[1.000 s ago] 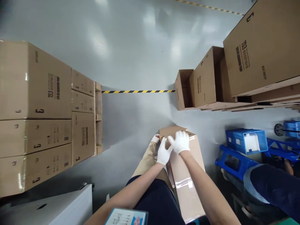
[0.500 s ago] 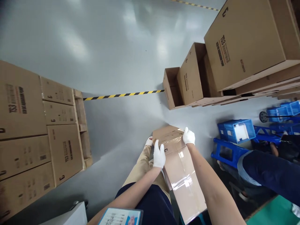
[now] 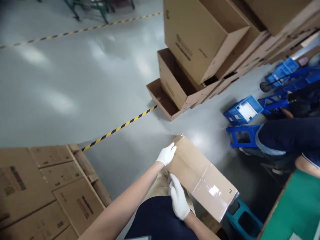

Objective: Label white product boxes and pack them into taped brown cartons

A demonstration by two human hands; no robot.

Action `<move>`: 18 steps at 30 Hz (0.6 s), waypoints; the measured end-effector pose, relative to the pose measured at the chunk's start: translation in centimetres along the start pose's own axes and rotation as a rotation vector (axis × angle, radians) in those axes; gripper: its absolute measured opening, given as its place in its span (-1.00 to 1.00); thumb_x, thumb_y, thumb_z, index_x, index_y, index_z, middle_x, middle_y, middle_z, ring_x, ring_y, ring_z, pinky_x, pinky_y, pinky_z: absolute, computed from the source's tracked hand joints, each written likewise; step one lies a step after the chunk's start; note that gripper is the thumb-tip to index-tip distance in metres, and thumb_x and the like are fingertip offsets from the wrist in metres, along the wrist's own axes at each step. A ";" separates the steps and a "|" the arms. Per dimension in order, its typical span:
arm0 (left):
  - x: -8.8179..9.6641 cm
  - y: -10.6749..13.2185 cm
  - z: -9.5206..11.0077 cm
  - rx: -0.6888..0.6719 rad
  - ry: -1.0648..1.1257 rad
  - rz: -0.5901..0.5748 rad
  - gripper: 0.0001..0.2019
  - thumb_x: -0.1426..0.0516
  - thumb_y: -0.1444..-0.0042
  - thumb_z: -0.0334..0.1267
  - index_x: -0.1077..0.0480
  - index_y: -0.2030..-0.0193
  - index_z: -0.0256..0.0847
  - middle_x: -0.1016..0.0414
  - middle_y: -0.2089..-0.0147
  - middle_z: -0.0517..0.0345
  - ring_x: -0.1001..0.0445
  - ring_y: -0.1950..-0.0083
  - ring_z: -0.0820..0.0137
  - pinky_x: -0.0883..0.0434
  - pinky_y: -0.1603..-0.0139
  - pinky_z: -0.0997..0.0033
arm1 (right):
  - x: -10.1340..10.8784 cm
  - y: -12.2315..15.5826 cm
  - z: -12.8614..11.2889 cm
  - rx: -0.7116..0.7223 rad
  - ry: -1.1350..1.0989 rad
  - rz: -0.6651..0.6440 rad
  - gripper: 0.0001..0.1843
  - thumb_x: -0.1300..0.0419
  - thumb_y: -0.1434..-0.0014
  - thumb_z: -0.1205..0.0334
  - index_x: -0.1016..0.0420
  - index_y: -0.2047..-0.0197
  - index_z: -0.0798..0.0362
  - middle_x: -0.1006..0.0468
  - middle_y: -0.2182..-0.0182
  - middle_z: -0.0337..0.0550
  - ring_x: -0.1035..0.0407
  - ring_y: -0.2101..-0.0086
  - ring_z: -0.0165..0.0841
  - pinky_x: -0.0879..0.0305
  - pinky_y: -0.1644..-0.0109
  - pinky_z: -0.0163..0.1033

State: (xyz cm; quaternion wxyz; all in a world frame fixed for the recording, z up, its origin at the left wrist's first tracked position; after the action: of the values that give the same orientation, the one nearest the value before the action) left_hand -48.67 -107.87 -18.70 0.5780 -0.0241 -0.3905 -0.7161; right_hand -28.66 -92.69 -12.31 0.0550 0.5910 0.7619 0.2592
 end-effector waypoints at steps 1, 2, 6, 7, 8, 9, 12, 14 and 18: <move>-0.2 -1.2 1.6 -0.005 -0.071 -0.066 -0.36 0.04 -0.38 0.22 -0.43 -0.35 -0.18 -0.52 -0.32 -0.13 -0.52 -0.32 0.08 -0.43 -0.34 0.13 | 1.5 1.7 1.7 -0.073 -0.041 0.088 -0.34 0.03 -0.44 -0.23 -0.28 -0.47 -0.16 -0.28 -0.45 -0.17 -0.14 -0.43 -0.17 0.03 -0.58 0.07; -0.5 -2.0 3.1 -0.009 -0.128 -0.101 -0.33 0.03 -0.36 0.25 -0.44 -0.33 -0.23 -0.54 -0.28 -0.21 -0.54 -0.30 0.02 -0.44 -0.31 0.08 | 2.9 3.3 3.5 -0.144 -0.082 0.180 -0.32 0.00 -0.41 -0.29 -0.40 -0.39 -0.09 -0.38 -0.39 -0.08 -0.23 -0.39 -0.12 -0.01 -0.57 0.09; -4.2 -1.1 7.8 -0.104 -0.349 -0.121 -0.25 0.13 -0.42 0.15 -0.16 -0.51 -0.44 -0.35 -0.41 -0.41 -0.32 -0.47 -0.09 -0.27 -0.44 -0.14 | 5.4 8.2 11.2 -0.428 -0.338 0.503 -0.23 -0.11 -0.18 -0.50 -0.64 0.02 0.04 -0.68 0.03 0.12 -0.56 -0.05 0.03 -0.39 -0.32 0.14; -6.1 0.6 8.8 -0.210 -0.411 -0.123 -0.26 0.11 -0.43 0.08 -0.06 -0.55 -0.42 -0.24 -0.49 -0.38 -0.18 -0.54 -0.08 -0.14 -0.52 -0.18 | 5.3 9.0 12.6 -0.482 -0.406 0.570 -0.24 -0.11 -0.14 -0.51 -0.64 0.11 0.03 -0.70 0.14 0.10 -0.60 0.05 0.02 -0.47 -0.22 0.13; -8.6 2.9 9.6 -0.384 -0.477 -0.123 -0.28 0.08 -0.42 0.01 0.00 -0.58 -0.37 -0.12 -0.56 -0.30 -0.04 -0.60 -0.05 0.01 -0.59 -0.19 | 5.2 9.6 13.7 -0.525 -0.454 0.642 -0.28 -0.09 -0.13 -0.51 -0.63 0.19 0.01 -0.70 0.23 0.06 -0.62 0.14 0.01 -0.52 -0.12 0.11; -11.5 5.6 10.2 -0.614 -0.543 -0.199 -0.27 0.02 -0.38 -0.02 0.01 -0.59 -0.30 -0.02 -0.60 -0.20 0.09 -0.64 -0.04 0.14 -0.63 -0.17 | 5.2 10.0 14.4 -0.558 -0.468 0.714 -0.32 -0.05 -0.15 -0.48 -0.59 0.27 -0.02 -0.68 0.30 0.02 -0.61 0.22 -0.02 -0.55 -0.03 0.09; -20.0 13.2 8.8 -1.021 -0.715 -0.598 -0.22 -0.13 -0.28 0.06 -0.09 -0.58 -0.11 0.07 -0.64 -0.01 0.24 -0.66 0.01 0.27 -0.68 -0.02 | 6.1 10.5 15.0 -0.682 -0.330 0.917 -0.45 0.05 -0.24 -0.35 -0.44 0.41 -0.09 -0.62 0.40 -0.06 -0.55 0.31 -0.09 -0.50 0.10 0.00; -23.5 15.2 7.6 -1.093 -0.825 -0.709 -0.19 -0.16 -0.24 0.11 -0.11 -0.57 -0.09 0.06 -0.63 -0.01 0.26 -0.66 -0.02 0.33 -0.68 -0.02 | 7.1 10.4 15.3 -0.794 -0.221 1.007 -0.50 0.04 -0.26 -0.31 -0.31 0.47 -0.12 -0.56 0.47 -0.13 -0.49 0.35 -0.12 -0.43 0.14 -0.04; -26.1 13.9 9.1 -1.202 -0.910 -0.748 -0.19 -0.10 -0.29 0.14 -0.09 -0.57 -0.21 0.07 -0.63 -0.13 0.25 -0.66 -0.06 0.41 -0.65 -0.08 | 7.6 10.2 16.4 -0.898 -0.233 1.080 -0.50 -0.02 -0.26 -0.30 -0.13 0.51 -0.13 -0.41 0.58 -0.24 -0.34 0.44 -0.19 -0.32 0.21 -0.13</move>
State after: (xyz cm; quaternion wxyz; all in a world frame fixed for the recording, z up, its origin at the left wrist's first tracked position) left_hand -31.99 -81.78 -17.71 -0.0224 -0.4835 -0.1198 -0.8668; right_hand -15.61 -78.53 -20.03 0.2381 0.8301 0.1713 0.4742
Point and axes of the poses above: each hand's wrist, its own y-axis away from the middle knuckle, its own x-axis out of the back of the hand, z = x × y, the point moved 4 cm from there along -y, towards the middle knuckle
